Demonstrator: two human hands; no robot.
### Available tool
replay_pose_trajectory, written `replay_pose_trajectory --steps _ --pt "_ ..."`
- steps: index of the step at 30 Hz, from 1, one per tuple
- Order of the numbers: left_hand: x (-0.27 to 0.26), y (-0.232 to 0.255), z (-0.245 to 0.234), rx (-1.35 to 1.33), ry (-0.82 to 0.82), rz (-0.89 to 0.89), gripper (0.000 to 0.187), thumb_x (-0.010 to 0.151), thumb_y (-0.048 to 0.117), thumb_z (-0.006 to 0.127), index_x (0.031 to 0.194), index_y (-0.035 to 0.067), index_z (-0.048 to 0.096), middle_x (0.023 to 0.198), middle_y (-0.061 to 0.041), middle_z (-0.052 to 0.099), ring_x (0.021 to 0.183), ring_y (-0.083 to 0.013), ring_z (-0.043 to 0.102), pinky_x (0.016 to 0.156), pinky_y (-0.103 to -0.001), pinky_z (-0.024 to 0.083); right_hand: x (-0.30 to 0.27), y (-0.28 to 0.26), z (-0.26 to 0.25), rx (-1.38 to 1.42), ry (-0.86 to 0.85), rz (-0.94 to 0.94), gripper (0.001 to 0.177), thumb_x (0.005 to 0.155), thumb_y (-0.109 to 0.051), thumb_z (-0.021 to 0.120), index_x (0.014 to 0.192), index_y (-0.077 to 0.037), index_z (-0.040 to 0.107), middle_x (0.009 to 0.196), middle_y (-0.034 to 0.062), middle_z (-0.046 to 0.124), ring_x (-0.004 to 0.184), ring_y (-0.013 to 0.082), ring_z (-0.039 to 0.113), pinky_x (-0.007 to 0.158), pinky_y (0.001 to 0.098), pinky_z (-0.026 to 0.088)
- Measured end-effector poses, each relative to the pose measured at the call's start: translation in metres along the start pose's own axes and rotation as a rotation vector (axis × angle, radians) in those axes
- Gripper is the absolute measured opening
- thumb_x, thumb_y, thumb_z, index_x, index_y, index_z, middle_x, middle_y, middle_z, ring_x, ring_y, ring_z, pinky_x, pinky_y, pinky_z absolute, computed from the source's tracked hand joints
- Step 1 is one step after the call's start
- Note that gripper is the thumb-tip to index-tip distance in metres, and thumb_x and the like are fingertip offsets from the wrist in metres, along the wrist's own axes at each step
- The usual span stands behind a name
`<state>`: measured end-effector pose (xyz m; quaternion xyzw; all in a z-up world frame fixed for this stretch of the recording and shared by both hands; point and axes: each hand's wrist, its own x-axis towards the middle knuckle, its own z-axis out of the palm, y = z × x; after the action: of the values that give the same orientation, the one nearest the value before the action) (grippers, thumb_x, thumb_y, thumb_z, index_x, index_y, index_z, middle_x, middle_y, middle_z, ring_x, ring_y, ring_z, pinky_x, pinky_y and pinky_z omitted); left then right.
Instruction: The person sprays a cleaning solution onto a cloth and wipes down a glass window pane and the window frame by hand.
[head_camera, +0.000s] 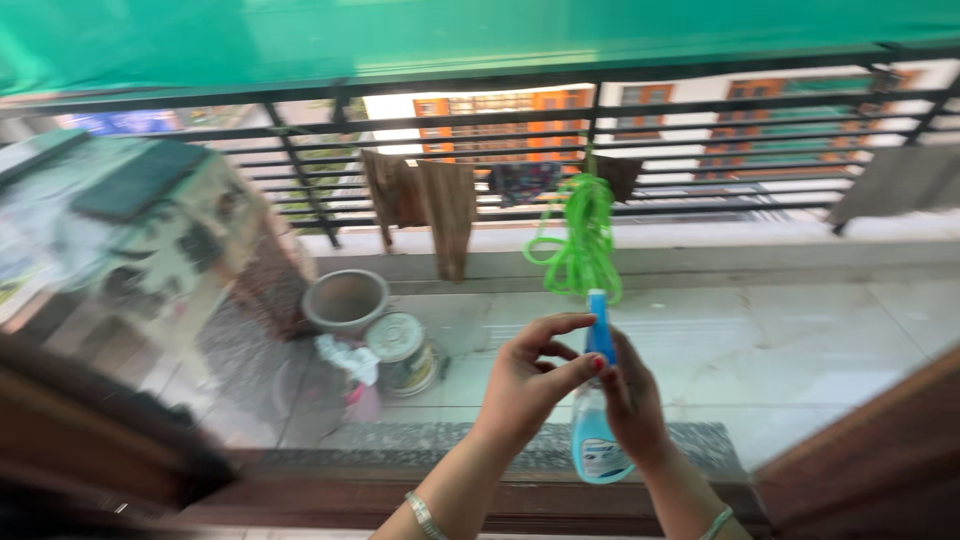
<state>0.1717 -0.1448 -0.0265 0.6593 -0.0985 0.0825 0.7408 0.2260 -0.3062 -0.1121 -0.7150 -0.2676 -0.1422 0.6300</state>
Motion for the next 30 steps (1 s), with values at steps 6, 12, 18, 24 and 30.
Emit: replay_pose_trajectory --steps 6,12,18,24,30 --pt "-0.041 0.023 -0.084 -0.057 0.203 -0.118 0.047 0.082 0.016 0.082 0.127 0.012 0.072 0.097 -0.006 0.073 0.089 -0.013 0.069 0.077 -0.026 0.058 0.01 -0.037 0.093 0.166 -0.249 0.054 0.065 0.102 -0.054 0.047 0.146 -0.007 0.05 0.115 0.0103 0.071 0.109 0.0189 0.067 0.094 0.0337 0.052" --pt "-0.071 0.029 -0.149 -0.024 0.348 -0.055 0.045 0.084 0.016 0.081 0.128 0.009 0.074 0.102 -0.007 0.073 0.097 -0.0103 0.066 0.089 -0.029 0.055 0.018 -0.053 0.164 0.146 -0.413 0.084 0.057 0.099 -0.055 0.047 0.128 -0.007 0.055 0.081 0.0064 0.07 0.074 0.017 0.069 0.071 0.0324 0.056" --pt "-0.077 0.052 -0.219 0.082 0.374 -0.156 0.04 0.083 0.014 0.081 0.122 0.005 0.076 0.11 -0.005 0.077 0.105 -0.0119 0.068 0.095 -0.026 0.053 0.017 -0.063 0.223 0.076 -0.42 0.079 0.048 0.104 -0.051 0.045 0.114 -0.007 0.061 0.078 0.0053 0.072 0.073 0.0165 0.071 0.071 0.0321 0.055" --pt "-0.102 0.056 -0.263 -0.006 0.391 -0.078 0.045 0.085 0.01 0.078 0.129 0.003 0.072 0.113 -0.011 0.074 0.104 -0.0122 0.066 0.092 -0.029 0.055 0.022 -0.099 0.273 0.181 -0.481 0.057 0.052 0.1 -0.049 0.05 0.134 -0.009 0.057 0.083 0.0073 0.069 0.077 0.0183 0.068 0.071 0.0338 0.055" --pt "-0.123 0.065 -0.315 -0.173 0.32 -0.03 0.045 0.09 0.008 0.073 0.133 -0.002 0.064 0.122 -0.009 0.073 0.106 -0.0127 0.068 0.094 -0.028 0.055 0.018 -0.113 0.321 0.035 -0.51 0.098 0.056 0.098 -0.051 0.049 0.141 -0.016 0.053 0.084 0.0086 0.074 0.079 0.0179 0.073 0.075 0.0329 0.056"
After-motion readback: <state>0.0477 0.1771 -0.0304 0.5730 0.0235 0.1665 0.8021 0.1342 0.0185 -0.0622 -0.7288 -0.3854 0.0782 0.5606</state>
